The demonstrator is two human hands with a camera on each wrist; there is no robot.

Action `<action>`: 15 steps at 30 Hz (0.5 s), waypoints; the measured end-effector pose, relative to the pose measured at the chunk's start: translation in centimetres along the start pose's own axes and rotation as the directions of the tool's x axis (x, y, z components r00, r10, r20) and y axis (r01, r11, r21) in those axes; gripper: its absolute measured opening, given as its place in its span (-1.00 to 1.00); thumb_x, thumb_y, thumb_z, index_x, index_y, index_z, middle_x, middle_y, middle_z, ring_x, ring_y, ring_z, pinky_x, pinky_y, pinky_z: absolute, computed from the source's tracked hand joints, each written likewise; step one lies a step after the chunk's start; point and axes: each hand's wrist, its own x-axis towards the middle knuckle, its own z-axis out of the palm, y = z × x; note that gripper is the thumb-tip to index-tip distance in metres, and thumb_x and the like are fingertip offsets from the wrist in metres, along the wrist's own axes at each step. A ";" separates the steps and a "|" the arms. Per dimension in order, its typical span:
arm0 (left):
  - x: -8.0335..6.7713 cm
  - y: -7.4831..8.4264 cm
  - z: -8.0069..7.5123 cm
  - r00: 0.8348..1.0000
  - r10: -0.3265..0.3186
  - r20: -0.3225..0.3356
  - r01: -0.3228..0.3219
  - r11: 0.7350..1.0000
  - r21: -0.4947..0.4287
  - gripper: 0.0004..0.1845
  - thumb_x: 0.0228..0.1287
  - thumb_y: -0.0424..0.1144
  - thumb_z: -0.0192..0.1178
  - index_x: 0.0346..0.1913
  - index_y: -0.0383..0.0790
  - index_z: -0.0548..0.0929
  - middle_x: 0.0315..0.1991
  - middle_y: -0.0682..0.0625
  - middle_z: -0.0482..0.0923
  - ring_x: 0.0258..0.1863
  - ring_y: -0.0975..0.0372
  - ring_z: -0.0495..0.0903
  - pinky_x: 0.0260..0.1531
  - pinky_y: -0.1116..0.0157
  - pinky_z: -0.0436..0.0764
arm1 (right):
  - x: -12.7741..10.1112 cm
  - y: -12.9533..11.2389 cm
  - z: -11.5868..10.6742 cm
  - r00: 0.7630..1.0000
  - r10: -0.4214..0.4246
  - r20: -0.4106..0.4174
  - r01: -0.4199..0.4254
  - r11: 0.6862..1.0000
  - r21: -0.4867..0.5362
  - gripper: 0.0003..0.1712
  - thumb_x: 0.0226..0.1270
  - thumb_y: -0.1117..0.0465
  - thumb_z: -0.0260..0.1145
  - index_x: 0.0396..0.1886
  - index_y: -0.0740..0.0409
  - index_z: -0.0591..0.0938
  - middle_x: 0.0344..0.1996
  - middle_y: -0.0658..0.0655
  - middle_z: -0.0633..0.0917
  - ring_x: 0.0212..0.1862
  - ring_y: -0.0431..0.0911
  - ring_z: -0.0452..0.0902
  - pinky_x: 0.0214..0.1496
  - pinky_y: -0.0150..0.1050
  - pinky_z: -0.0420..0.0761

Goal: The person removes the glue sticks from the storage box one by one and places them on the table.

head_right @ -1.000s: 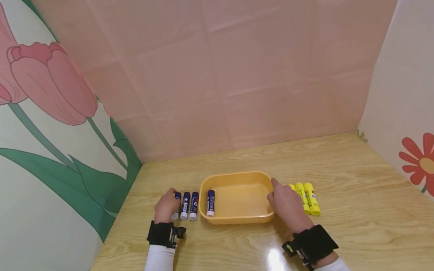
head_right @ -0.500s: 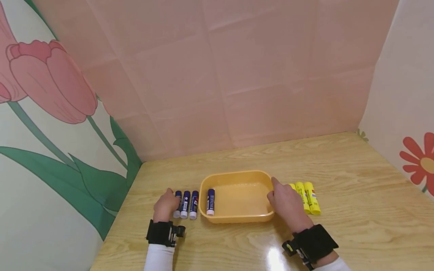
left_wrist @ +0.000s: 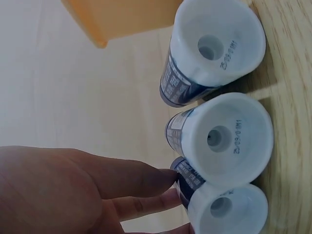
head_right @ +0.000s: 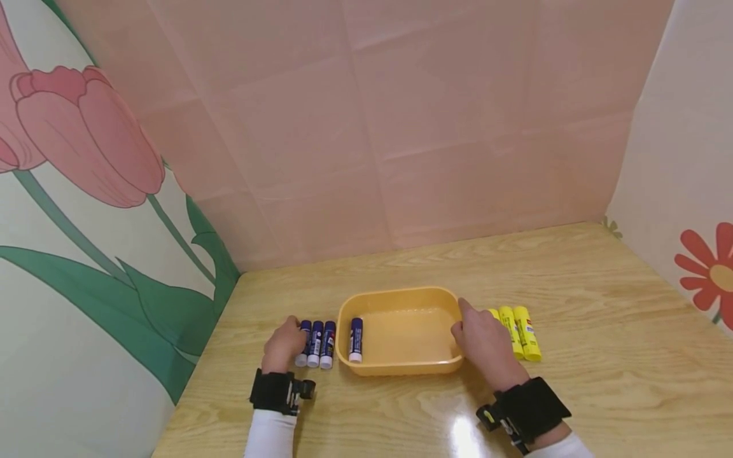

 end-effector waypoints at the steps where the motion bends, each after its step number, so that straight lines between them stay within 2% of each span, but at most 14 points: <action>1: 0.0 0.0 0.0 1.000 0.005 0.000 -0.005 1.000 -0.002 -0.54 0.40 -0.27 0.06 0.30 -0.36 0.43 0.10 -0.39 0.57 0.02 -0.18 0.62 -0.01 -0.14 0.52 | 0.0 0.0 0.0 1.000 0.001 0.002 -0.001 1.000 0.000 -0.28 0.43 0.25 0.09 0.47 0.51 0.15 -0.56 0.11 0.44 -0.59 -0.08 0.35 -0.56 -0.24 0.38; 10: -0.1 0.2 0.2 0.999 0.036 0.000 -0.036 0.999 -0.023 -0.56 0.39 -0.23 0.08 0.26 -0.34 0.47 0.11 -0.37 0.58 0.03 -0.17 0.62 -0.01 -0.14 0.51 | 0.0 -0.1 0.0 1.000 0.010 0.011 -0.010 1.000 0.001 -0.28 0.42 0.25 0.08 0.47 0.51 0.14 -0.55 0.12 0.45 -0.58 -0.08 0.35 -0.55 -0.23 0.39; 15: -0.2 0.3 0.2 1.000 0.024 0.002 -0.024 1.000 0.000 -0.46 0.40 -0.20 0.06 0.34 -0.43 0.37 0.14 -0.42 0.55 0.08 -0.20 0.59 0.03 -0.15 0.51 | 0.0 -0.1 -0.1 1.000 0.000 0.004 0.000 1.000 0.005 -0.28 0.42 0.25 0.08 0.47 0.51 0.15 -0.57 0.11 0.44 -0.59 -0.08 0.35 -0.56 -0.24 0.39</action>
